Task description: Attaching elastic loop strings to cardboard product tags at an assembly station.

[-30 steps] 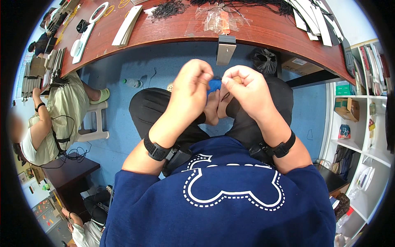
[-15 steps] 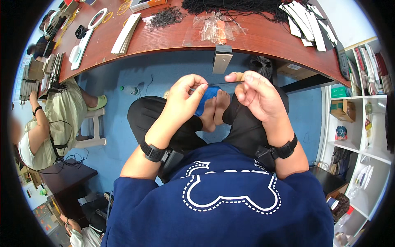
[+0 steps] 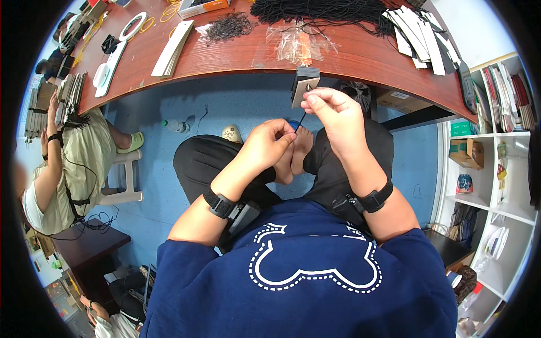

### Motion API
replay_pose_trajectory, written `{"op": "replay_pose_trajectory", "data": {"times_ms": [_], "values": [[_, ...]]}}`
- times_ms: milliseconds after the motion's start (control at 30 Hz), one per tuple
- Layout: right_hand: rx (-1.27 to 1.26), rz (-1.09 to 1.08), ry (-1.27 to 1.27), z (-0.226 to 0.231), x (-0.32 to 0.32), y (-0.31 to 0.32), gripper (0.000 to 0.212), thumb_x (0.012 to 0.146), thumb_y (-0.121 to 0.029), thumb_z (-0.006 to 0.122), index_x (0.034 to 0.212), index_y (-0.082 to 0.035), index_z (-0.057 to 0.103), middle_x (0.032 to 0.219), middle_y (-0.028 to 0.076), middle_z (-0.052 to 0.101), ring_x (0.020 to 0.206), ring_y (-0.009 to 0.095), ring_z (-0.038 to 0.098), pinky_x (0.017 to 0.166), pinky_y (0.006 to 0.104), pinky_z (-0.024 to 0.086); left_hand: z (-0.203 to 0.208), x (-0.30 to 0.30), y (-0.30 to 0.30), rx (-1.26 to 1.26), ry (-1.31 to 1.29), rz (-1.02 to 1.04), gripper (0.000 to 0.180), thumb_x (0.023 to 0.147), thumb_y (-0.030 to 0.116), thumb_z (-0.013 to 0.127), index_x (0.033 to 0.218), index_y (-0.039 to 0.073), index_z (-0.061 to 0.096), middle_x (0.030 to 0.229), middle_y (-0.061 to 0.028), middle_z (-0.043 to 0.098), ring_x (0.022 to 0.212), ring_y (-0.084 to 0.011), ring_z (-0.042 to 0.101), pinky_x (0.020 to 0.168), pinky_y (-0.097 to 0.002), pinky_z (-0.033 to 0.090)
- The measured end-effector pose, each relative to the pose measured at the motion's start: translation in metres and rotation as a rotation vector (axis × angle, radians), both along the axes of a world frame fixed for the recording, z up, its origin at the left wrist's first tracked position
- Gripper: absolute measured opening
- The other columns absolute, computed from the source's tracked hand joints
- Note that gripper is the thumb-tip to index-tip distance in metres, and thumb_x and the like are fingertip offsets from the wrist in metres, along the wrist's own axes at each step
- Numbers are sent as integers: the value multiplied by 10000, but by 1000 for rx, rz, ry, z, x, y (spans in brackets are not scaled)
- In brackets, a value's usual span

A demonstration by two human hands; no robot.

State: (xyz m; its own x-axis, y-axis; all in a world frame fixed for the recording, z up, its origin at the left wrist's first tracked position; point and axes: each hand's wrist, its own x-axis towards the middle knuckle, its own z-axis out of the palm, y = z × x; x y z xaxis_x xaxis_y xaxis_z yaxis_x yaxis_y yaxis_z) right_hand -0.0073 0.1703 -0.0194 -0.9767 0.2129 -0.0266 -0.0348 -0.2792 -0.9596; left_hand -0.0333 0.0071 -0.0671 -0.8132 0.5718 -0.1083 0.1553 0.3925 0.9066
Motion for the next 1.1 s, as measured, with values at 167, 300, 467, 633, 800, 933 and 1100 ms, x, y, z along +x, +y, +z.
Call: {"op": "replay_pose_trajectory", "data": {"times_ms": [167,300,467,633,800,933,1100], "values": [[188,-35,67,-3,10,-5,112,826,-16,599,907,54,632,896,90,613,821,128,611,734,233,498,3,-2,4,-46,18,-38,87,815,91,610,806,6,592,730,-62,602,690,-124,553,637,-276,457],[235,-119,241,2,11,-9,115,825,-4,588,913,55,633,917,95,608,823,128,613,727,227,501,4,-7,7,-20,67,-31,71,814,76,605,800,6,599,734,-60,605,693,-127,553,639,-276,458],[291,-4,29,-2,5,-5,125,855,-9,555,965,43,586,917,110,606,825,155,623,749,262,509,3,-10,7,-119,-137,-52,60,795,66,616,796,6,606,738,-67,598,716,-151,569,646,-275,462],[151,-103,15,-2,10,-3,325,847,7,547,1151,10,435,833,124,635,744,142,638,676,231,510,45,-7,8,-51,523,185,365,707,21,680,1053,11,564,965,-124,557,870,-228,566,748,-321,470],[244,-122,85,-4,12,-8,406,856,0,543,1254,13,465,899,123,658,799,115,629,719,239,512,53,-3,21,187,642,146,574,730,-16,641,1269,14,444,1122,-162,485,1046,-282,504,908,-344,401],[308,-136,100,-4,14,-11,403,850,-4,553,1242,35,467,900,123,665,801,110,629,730,241,510,52,-2,22,193,630,143,537,752,-18,617,1262,9,450,1124,-173,494,1054,-292,507,911,-342,400],[327,-139,123,-5,16,-12,402,851,-4,551,1238,55,458,902,127,665,802,112,630,731,246,512,53,0,20,126,698,134,497,763,-12,603,1242,7,471,1100,-177,514,1025,-299,527,888,-334,417]]}}
